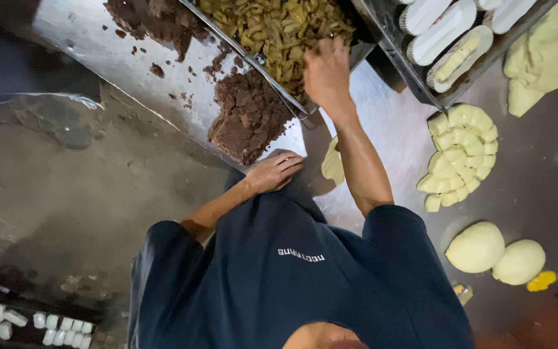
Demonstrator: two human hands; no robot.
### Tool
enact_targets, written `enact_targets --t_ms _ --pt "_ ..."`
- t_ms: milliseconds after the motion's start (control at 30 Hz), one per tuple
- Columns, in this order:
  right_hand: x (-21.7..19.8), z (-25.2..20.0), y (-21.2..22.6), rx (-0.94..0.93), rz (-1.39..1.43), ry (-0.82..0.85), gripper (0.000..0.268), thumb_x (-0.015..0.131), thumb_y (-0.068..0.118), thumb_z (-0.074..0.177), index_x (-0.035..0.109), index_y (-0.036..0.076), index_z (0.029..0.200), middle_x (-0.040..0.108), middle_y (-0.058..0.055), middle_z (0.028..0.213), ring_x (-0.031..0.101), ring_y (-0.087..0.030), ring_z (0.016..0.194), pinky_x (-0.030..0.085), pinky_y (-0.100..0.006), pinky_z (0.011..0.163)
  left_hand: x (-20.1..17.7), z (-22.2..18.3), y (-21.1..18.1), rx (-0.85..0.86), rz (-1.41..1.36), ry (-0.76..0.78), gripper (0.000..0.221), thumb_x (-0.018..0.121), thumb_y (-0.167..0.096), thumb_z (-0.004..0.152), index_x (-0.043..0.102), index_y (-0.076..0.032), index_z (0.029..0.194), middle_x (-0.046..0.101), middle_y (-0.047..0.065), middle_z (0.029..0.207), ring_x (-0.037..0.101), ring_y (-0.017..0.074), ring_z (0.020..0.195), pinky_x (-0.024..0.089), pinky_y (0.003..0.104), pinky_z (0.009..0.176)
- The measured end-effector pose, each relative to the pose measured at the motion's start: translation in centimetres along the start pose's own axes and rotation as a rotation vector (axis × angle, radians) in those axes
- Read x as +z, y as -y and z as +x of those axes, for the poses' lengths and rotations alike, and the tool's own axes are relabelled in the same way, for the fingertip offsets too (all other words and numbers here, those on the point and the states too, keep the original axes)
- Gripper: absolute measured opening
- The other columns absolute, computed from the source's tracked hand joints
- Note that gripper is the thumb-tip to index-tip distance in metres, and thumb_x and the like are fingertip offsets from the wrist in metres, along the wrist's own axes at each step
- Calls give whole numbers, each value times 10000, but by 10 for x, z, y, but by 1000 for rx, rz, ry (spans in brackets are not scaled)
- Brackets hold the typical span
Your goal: The person uses a scraper and their hands to flatten and roll pieces of dough, fills them with a brown paste and pieces of cooked fruit from trays, and then places the finished rolls into paper liners on a rack.
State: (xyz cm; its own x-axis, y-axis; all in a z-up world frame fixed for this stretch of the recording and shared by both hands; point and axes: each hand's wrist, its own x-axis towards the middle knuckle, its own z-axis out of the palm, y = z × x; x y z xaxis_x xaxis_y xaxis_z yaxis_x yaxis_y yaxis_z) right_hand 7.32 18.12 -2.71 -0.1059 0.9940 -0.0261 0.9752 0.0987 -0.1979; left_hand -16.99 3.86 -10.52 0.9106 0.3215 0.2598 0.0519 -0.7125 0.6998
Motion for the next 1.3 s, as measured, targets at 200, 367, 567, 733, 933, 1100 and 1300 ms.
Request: enact_targets --t_ms 200,367,567,733,933,1100,1300 --pt "1 -15 -16 73 -86 167 318 814 231 774 767 -8 979 576 -240 1204 429 -440 1193 317 -546 958 7 -4 4 -19 -12 8 460 705 -165 884 619 -11 1309 546 129 1438 474 315 1385 434 415 1159" --pt "5 -17 1 159 135 138 410 842 259 751 728 -57 985 581 -226 1197 428 -408 1193 292 -527 980 5 -3 2 -21 -11 11 458 707 -167 873 627 -12 1296 548 127 1440 476 311 1381 433 407 1159" --pt "6 -16 2 245 219 185 237 820 205 712 737 55 876 682 -170 1009 528 -392 1111 296 -506 967 -2 1 -2 -26 -9 10 465 717 -167 856 619 -15 1285 551 113 1425 483 302 1369 433 401 1158" --pt "18 -18 -9 221 276 175 474 841 186 702 633 11 1090 702 -153 966 599 -402 1034 285 -504 930 -3 -1 -5 -10 28 -13 481 719 -159 844 602 -20 1290 556 110 1410 485 296 1354 443 400 1147" --pt "6 -24 10 42 135 34 622 914 177 644 645 -29 1166 571 -279 1236 473 -477 1172 357 -530 930 -3 -1 -14 -29 43 -121 421 718 -136 886 607 -63 1286 578 89 1395 521 285 1337 496 384 1103" --pt "8 -24 12 0 105 -10 453 898 175 712 734 25 1106 552 -206 1264 469 -438 1214 417 -530 985 0 -1 -21 -84 120 -137 370 705 -117 907 630 -111 1269 602 45 1372 544 249 1304 517 373 1063" --pt "16 -27 -5 24 131 -19 357 862 130 752 712 -7 1045 636 -200 1146 555 -418 1124 458 -518 926 0 3 -27 -98 157 -171 336 707 -112 873 659 -122 1206 623 27 1339 560 228 1275 531 360 1038"
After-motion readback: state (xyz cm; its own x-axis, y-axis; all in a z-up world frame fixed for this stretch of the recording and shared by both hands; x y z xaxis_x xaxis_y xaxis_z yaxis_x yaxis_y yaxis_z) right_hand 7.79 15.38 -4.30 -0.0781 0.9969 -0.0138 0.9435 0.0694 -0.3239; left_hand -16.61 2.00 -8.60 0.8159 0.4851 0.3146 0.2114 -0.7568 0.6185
